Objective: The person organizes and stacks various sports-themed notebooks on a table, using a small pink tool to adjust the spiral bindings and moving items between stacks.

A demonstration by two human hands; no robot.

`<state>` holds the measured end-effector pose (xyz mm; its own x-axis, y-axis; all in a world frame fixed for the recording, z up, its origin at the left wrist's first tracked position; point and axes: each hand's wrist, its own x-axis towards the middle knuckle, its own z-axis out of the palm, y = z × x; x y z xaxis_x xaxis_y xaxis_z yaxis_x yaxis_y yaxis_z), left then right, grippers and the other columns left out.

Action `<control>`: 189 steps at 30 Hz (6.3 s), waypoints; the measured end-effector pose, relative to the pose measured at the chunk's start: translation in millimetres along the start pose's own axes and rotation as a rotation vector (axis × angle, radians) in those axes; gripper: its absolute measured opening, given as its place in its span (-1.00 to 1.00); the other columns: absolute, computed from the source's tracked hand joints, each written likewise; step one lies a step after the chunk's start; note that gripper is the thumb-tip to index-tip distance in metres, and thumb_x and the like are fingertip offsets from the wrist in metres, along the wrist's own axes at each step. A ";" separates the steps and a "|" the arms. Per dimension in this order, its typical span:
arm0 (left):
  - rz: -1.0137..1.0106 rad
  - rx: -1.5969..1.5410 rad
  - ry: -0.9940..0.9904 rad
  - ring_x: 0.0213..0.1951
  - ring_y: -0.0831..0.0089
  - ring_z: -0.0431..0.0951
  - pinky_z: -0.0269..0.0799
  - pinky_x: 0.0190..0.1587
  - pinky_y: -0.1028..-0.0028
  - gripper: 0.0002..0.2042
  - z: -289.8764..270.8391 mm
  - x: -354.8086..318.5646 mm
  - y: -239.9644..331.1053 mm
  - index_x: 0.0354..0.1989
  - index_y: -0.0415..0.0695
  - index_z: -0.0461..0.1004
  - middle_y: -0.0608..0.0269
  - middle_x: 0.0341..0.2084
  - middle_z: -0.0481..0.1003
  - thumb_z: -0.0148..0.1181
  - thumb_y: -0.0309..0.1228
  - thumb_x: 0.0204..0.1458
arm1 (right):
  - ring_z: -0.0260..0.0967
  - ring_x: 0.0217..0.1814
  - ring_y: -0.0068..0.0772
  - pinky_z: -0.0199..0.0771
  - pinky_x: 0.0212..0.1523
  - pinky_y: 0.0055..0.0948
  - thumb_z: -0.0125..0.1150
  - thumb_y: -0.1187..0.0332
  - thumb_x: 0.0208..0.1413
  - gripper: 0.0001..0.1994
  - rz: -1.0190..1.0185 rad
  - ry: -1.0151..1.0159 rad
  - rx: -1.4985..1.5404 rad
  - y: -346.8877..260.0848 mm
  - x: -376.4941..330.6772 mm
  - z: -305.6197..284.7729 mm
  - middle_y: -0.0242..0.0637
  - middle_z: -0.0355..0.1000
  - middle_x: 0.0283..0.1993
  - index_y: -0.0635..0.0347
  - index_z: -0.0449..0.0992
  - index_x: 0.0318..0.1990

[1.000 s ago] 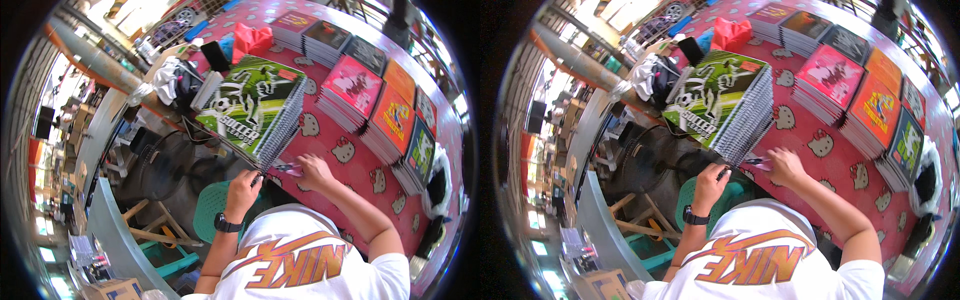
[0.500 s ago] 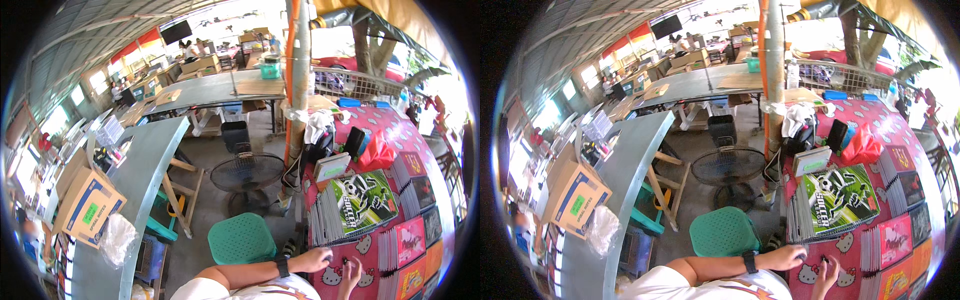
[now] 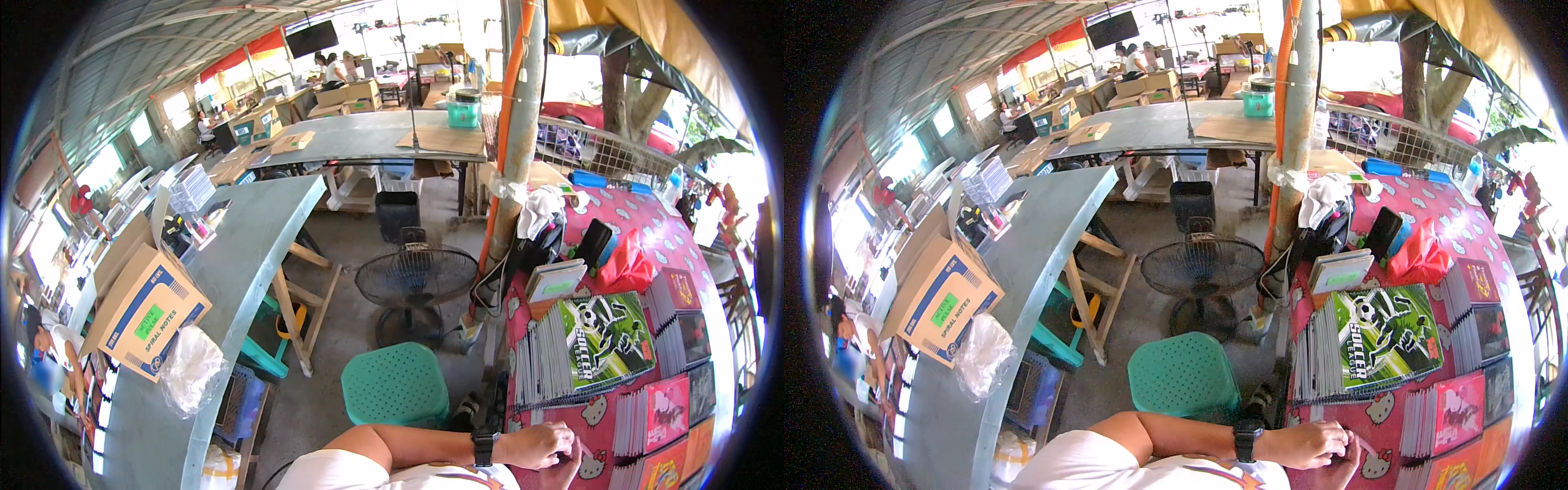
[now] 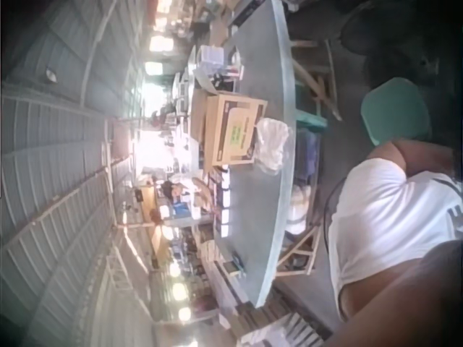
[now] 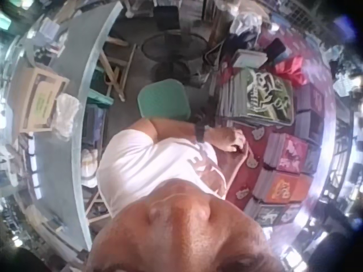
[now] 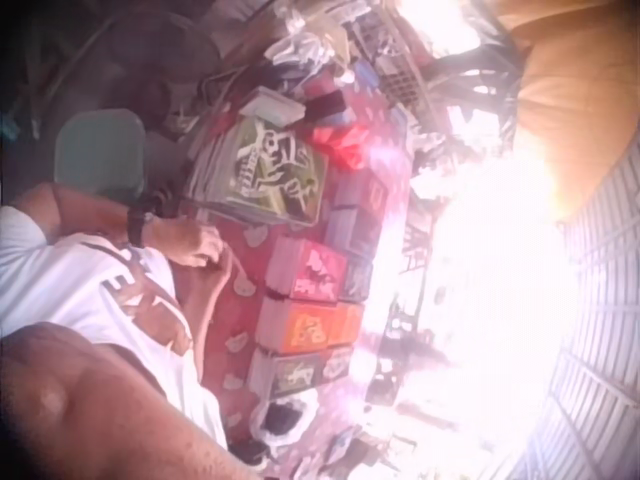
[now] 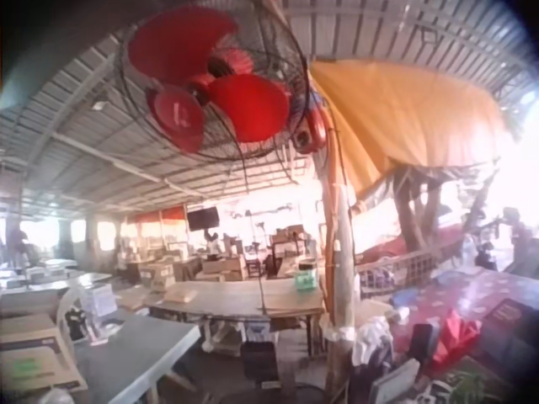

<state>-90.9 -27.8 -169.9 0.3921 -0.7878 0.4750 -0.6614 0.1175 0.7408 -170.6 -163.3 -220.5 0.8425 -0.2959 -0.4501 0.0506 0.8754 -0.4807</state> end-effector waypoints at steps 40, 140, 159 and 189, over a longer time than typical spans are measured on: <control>-0.544 -0.337 0.250 -0.54 0.55 0.42 0.31 -0.48 0.60 -0.89 -69.7 -29.0 -23.0 -0.47 -0.27 0.47 0.26 -0.59 0.48 0.14 -0.47 -0.03 | 0.33 -0.02 -0.26 0.35 -0.06 -0.40 0.23 0.27 -0.10 -0.70 -0.303 -0.014 -1.970 -110.9 -59.3 -10.5 -0.12 0.40 -0.16 0.15 0.47 -0.18; -0.500 0.434 0.222 -0.45 0.11 0.50 0.41 -0.36 0.27 -0.81 -24.6 -35.3 -71.8 -0.43 -0.25 0.52 0.03 -0.55 0.49 0.27 -0.40 -0.20 | 0.21 -0.03 -0.18 0.20 -0.07 -0.12 0.34 0.15 -0.37 -0.50 -0.765 -0.022 -2.253 6.4 28.1 27.1 -0.21 0.32 -0.23 0.17 0.38 -0.22; -1.029 -0.861 0.434 -0.54 0.50 0.45 0.29 -0.58 0.58 -0.81 -32.9 -72.5 -126.7 -0.30 -0.12 0.42 0.32 -0.53 0.46 0.19 -0.38 -0.10 | 0.21 -0.01 -0.10 0.23 -0.07 0.00 0.33 0.15 -0.35 -0.48 -0.675 0.030 -2.166 18.5 32.4 19.9 -0.18 0.32 -0.17 0.18 0.38 -0.17; -0.812 -0.090 0.270 -0.66 0.60 0.45 0.33 -0.58 0.56 -0.76 -28.0 -68.9 -123.4 -0.40 -0.25 0.54 0.28 -0.65 0.50 0.27 -0.29 -0.11 | 0.27 -0.05 -0.15 0.25 -0.10 -0.11 0.25 0.08 -0.21 -0.58 -0.558 0.037 -2.220 29.3 34.2 37.9 -0.18 0.36 -0.21 0.19 0.45 -0.24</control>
<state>-18.4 28.9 -280.8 0.8681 -0.4790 -0.1302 -0.0613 -0.3638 0.9295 -120.1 -133.2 -221.4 0.9523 -0.3046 -0.0193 -0.2954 -0.9039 -0.3094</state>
